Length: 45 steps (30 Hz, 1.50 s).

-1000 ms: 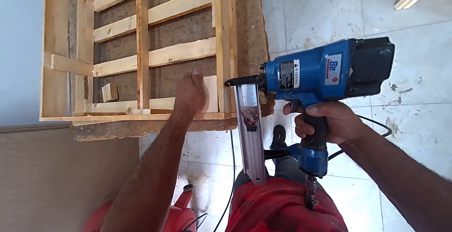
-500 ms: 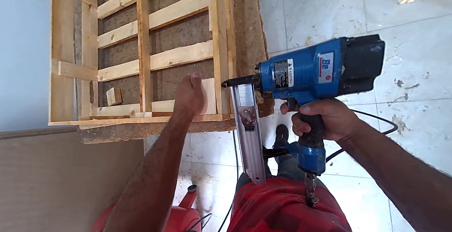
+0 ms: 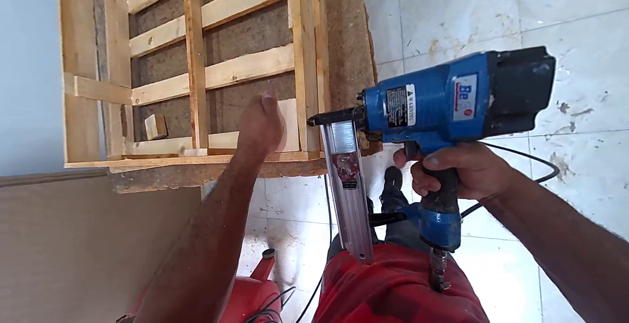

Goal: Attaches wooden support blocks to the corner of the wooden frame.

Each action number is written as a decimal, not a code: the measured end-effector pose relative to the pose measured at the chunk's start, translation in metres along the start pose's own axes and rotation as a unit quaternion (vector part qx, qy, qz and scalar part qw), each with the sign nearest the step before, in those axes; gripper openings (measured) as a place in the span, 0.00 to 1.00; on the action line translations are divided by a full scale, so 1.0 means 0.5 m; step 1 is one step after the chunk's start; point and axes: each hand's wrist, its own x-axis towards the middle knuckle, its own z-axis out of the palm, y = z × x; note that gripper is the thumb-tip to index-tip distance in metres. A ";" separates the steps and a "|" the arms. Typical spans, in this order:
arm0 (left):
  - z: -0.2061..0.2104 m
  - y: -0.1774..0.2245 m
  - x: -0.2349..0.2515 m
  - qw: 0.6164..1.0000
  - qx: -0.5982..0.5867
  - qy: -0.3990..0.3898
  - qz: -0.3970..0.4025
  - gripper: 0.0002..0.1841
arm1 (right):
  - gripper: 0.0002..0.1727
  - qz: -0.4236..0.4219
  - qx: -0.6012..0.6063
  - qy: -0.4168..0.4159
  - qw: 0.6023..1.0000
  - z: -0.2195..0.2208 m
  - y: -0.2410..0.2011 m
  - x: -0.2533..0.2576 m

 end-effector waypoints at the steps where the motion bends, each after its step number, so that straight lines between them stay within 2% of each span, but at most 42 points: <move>1: 0.000 -0.001 -0.001 1.000 0.000 0.001 0.001 0.35 | 0.12 0.004 0.001 -0.005 1.000 -0.001 0.003 -0.001; 3: 0.001 -0.002 -0.003 1.000 -0.001 0.004 0.000 0.35 | 0.11 0.008 0.002 -0.009 1.000 -0.003 0.010 -0.005; 7: -0.001 0.003 -0.005 1.000 0.004 0.005 -0.005 0.35 | 0.20 0.000 0.020 -0.021 1.000 -0.005 0.022 -0.013; 9: -0.003 0.006 -0.007 1.000 0.006 0.003 -0.009 0.35 | 0.21 -0.001 0.018 -0.020 1.000 -0.001 0.027 -0.016; 14: 0.001 0.005 -0.005 1.000 0.010 0.010 -0.007 0.35 | 0.10 0.004 -0.007 -0.017 1.000 0.000 0.028 -0.021; 16: 0.001 0.005 -0.003 1.000 0.005 0.012 0.000 0.35 | 0.13 0.000 -0.023 0.005 1.000 0.008 0.028 -0.030; 19: -0.002 0.001 -0.003 1.000 0.003 0.010 0.011 0.36 | 0.20 -0.001 -0.074 0.083 0.994 0.036 0.027 -0.060; 23: -0.007 -0.006 -0.005 0.999 -0.008 -0.016 0.034 0.38 | 0.21 -0.106 -0.169 0.211 0.957 0.083 0.067 -0.118; 26: -0.011 -0.020 -0.002 0.997 -0.035 -0.038 0.049 0.37 | 0.16 -0.162 -0.209 0.283 0.922 0.122 0.126 -0.159; 28: -0.013 -0.042 0.003 0.992 -0.081 -0.064 0.066 0.36 | 0.14 -0.201 -0.218 0.306 0.905 0.157 0.171 -0.178; 30: -0.017 -0.067 0.015 0.980 -0.147 -0.109 0.083 0.33 | 0.18 -0.265 -0.221 0.293 0.892 0.199 0.222 -0.182; 33: -0.031 -0.092 0.053 0.956 -0.180 -0.192 0.128 0.31 | 0.24 -0.365 -0.217 0.278 0.862 0.278 0.323 -0.151; 36: -0.070 -0.081 0.127 0.932 -0.043 -0.253 0.256 0.34 | 0.26 -0.456 -0.182 0.310 0.814 0.371 0.429 -0.069; 40: -0.096 0.005 0.165 0.845 0.146 -0.315 0.408 0.35 | 0.22 -0.531 -0.097 0.343 0.769 0.451 0.533 0.058; 42: -0.082 0.037 0.160 0.808 0.212 -0.312 0.452 0.42 | 0.21 -0.554 -0.060 0.343 0.756 0.471 0.573 0.110; 45: -0.061 0.041 0.151 0.815 0.216 -0.259 0.472 0.46 | 0.22 -0.577 -0.047 0.334 0.743 0.476 0.627 0.179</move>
